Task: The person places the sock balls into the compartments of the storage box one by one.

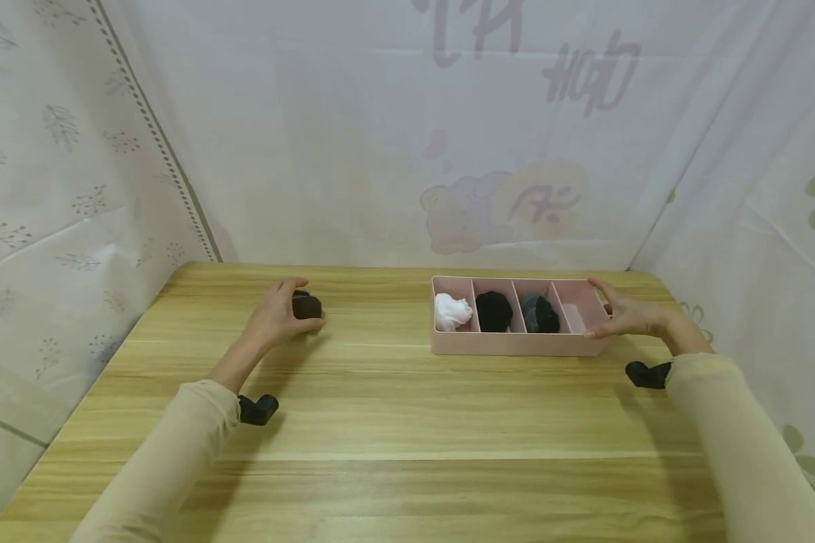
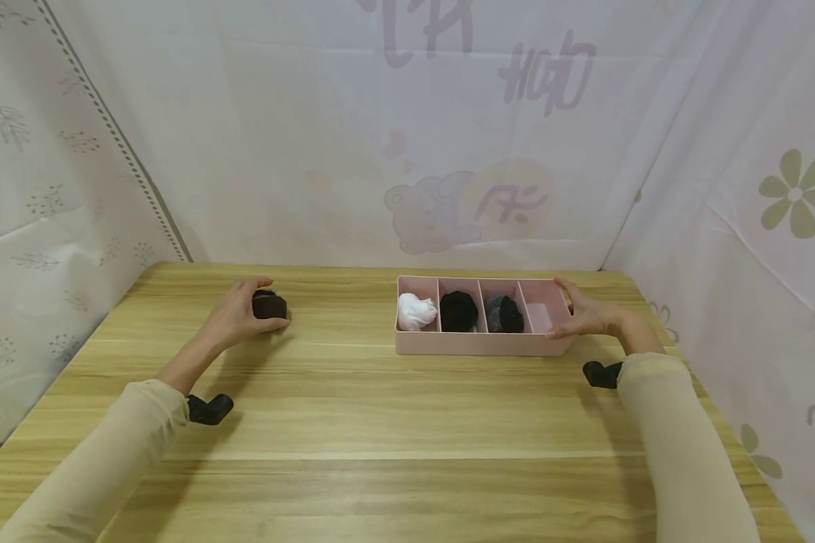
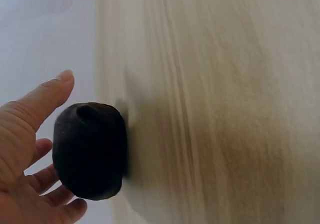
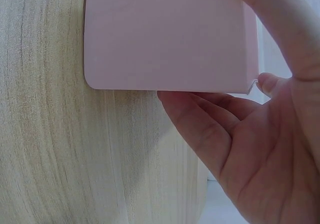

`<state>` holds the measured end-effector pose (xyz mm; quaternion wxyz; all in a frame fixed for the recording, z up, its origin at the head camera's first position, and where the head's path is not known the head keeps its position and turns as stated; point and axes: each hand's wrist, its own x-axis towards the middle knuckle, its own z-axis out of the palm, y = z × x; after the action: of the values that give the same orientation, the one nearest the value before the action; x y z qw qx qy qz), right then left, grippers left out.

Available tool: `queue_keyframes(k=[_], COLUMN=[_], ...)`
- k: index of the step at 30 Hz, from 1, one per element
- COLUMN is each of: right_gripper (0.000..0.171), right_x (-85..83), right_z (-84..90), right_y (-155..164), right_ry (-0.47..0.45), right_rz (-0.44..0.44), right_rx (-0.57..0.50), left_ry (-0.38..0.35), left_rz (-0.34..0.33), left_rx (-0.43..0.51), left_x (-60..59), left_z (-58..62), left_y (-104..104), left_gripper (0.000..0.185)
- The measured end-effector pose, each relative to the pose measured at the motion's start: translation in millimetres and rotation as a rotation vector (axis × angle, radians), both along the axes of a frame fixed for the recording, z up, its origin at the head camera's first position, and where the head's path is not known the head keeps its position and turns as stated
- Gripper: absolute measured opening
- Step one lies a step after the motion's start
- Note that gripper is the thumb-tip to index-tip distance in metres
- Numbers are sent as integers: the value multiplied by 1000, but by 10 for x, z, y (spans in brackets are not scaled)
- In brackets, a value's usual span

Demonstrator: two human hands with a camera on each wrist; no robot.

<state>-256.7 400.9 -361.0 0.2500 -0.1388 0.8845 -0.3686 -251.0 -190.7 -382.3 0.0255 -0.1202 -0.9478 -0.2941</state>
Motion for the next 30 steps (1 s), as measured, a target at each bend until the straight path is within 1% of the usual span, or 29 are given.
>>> queue_keyframes(k=[10,14,17,24,27,30], right_gripper=[113,112,113,114,114,114], right_x=[15,16,9,-8,-8,-12], right_z=[12,20,19,14,15,13], right_y=[-5,-6,-6,-10,-13,-7], right_ry=[13,33,24,-1,0,-5], right_rz=[5,9,3,-14,-13,-16], right_rx=[7,29,31,32,33,30], left_ry=[-5,-22,-39,-76,-75,-61], left_rz=[13,29,41,56,60,55], left_rx=[-69,-92,-107,-109,-98,-78], left_x=[6,-9,-21,-40,-44,-45], left_z=[-64,-61,-47,-25,-22,9], left_y=[-23,-17,-10,7,24,76], left_gripper=[78,81,82,75,73,72])
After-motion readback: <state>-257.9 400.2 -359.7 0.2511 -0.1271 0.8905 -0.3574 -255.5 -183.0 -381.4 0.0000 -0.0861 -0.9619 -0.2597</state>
